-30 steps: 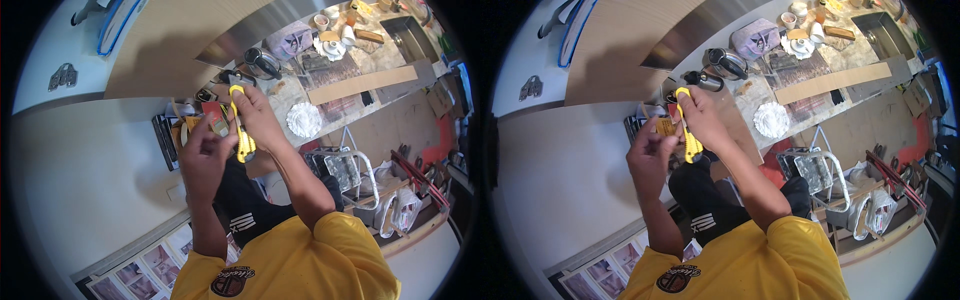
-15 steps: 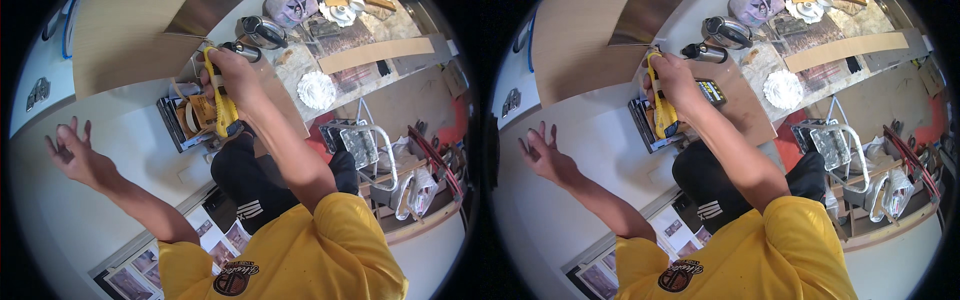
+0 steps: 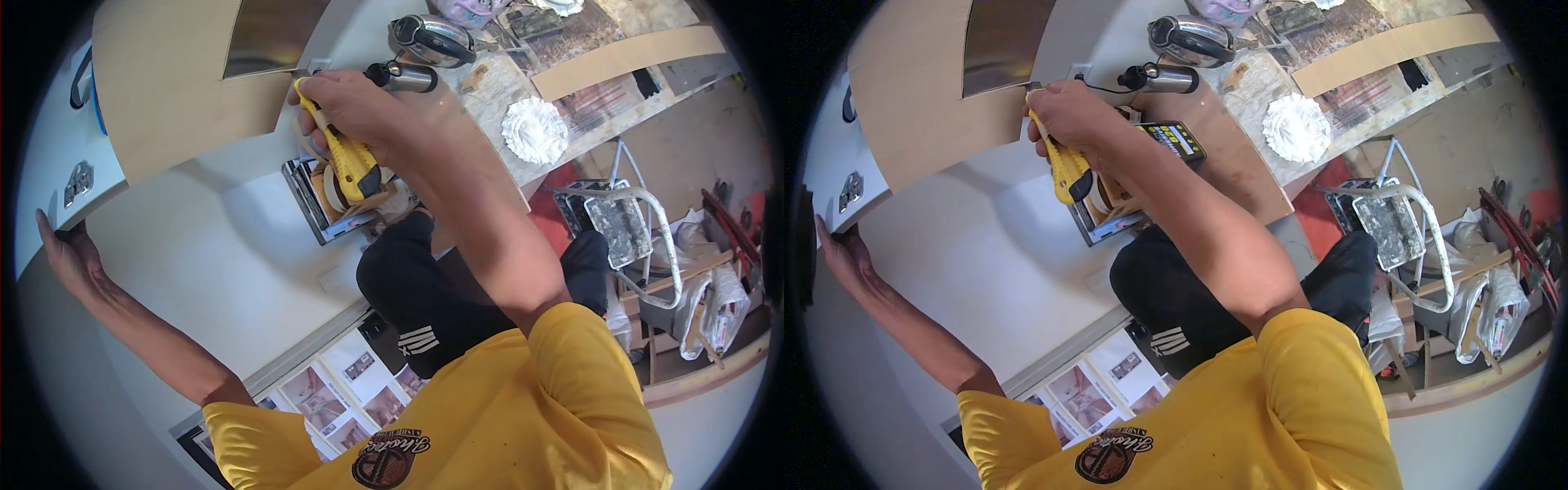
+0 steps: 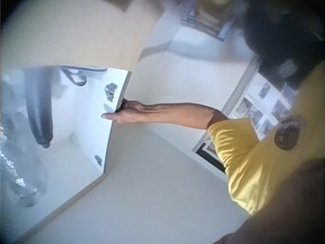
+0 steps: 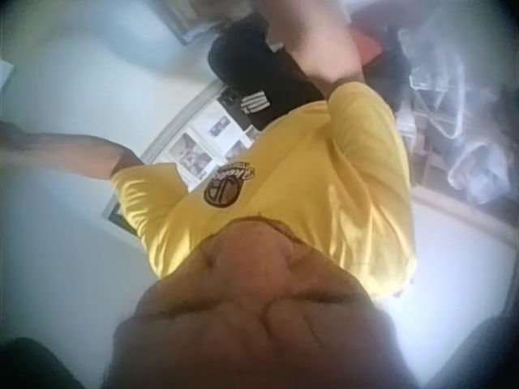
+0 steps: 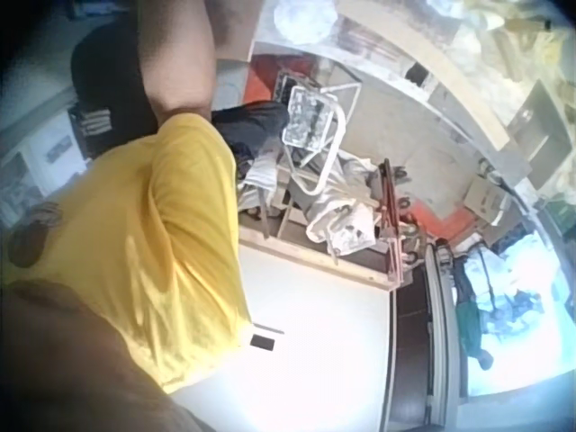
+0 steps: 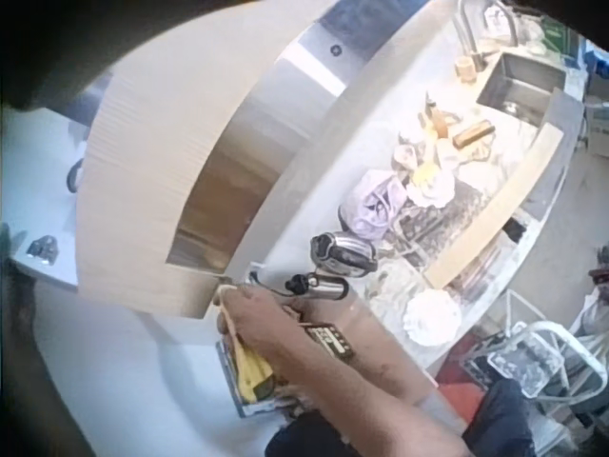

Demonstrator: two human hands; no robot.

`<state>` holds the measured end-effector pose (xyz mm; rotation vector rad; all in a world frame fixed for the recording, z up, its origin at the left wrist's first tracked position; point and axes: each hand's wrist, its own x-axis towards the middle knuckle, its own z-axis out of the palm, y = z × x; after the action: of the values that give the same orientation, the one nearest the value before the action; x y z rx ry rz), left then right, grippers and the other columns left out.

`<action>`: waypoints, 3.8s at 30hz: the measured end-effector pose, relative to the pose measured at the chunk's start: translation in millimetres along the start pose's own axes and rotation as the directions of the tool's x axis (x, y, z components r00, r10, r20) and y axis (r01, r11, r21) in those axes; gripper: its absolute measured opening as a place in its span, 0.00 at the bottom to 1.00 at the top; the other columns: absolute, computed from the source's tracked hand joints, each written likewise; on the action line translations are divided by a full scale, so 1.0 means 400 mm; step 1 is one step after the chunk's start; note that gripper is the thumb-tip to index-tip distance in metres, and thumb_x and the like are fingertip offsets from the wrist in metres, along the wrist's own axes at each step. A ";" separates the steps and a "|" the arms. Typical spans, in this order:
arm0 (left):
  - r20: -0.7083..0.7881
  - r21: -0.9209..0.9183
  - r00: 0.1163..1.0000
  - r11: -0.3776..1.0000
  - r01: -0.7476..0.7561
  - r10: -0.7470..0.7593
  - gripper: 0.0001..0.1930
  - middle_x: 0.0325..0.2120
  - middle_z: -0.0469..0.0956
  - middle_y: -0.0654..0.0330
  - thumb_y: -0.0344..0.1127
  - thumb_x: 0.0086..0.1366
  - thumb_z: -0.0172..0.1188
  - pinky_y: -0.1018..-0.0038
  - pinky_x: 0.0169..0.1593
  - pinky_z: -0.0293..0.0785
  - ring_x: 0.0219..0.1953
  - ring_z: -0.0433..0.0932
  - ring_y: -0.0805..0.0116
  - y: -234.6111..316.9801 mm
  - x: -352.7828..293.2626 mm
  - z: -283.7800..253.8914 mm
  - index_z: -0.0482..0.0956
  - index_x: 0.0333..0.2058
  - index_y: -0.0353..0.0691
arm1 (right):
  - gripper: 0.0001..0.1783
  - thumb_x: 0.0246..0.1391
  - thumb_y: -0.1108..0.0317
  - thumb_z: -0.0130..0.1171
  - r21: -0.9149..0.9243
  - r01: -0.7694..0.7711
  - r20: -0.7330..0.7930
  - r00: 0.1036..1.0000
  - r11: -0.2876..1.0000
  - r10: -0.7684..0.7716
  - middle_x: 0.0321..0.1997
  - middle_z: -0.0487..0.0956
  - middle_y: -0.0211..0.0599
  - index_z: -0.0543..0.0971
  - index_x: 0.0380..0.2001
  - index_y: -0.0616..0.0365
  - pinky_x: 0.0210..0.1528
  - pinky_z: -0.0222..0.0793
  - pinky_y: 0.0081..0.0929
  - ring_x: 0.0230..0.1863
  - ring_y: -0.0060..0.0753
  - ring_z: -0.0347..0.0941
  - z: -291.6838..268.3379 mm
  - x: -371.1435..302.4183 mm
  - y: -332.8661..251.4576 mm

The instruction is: The person trims wood veneer from the edge of a kitchen cabinet using a utility knife, sands the edge with a sanding block, and then moves a step ladder in the kitchen.

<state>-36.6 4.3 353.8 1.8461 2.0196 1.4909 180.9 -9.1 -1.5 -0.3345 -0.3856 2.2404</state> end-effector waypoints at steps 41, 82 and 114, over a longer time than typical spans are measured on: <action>-0.013 0.021 0.981 0.981 0.194 -0.193 0.21 0.39 0.72 0.48 0.39 0.63 0.61 0.62 0.52 0.74 0.44 0.75 0.60 -0.018 0.006 -0.028 0.72 0.39 0.19 | 0.10 0.66 0.60 0.43 0.405 -0.076 -0.041 0.994 0.911 0.101 0.22 0.68 0.25 0.69 0.38 0.53 0.14 0.58 0.23 0.16 0.18 0.61 0.099 0.020 0.004; -0.020 0.007 0.988 0.989 0.151 -0.150 0.30 0.54 0.67 0.44 0.41 0.63 0.61 0.65 0.61 0.67 0.54 0.70 0.60 -0.035 0.017 -0.012 0.64 0.52 0.18 | 0.14 0.64 0.61 0.42 0.294 0.156 -0.177 0.978 0.943 -0.106 0.21 0.71 0.31 0.70 0.43 0.59 0.16 0.65 0.25 0.15 0.24 0.66 0.105 0.003 0.075; -0.095 0.087 0.983 0.982 0.167 -0.159 0.23 0.31 0.73 0.55 0.43 0.60 0.64 0.63 0.50 0.70 0.35 0.74 0.66 -0.010 -0.022 0.012 0.75 0.38 0.22 | 0.11 0.67 0.61 0.40 0.526 0.008 -0.011 1.000 0.851 -0.002 0.21 0.67 0.29 0.66 0.42 0.57 0.16 0.61 0.25 0.17 0.22 0.61 0.128 0.021 0.019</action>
<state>-34.1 0.9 343.8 1.6249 2.2574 1.4804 151.8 -15.6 41.8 -0.0499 0.2434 2.2316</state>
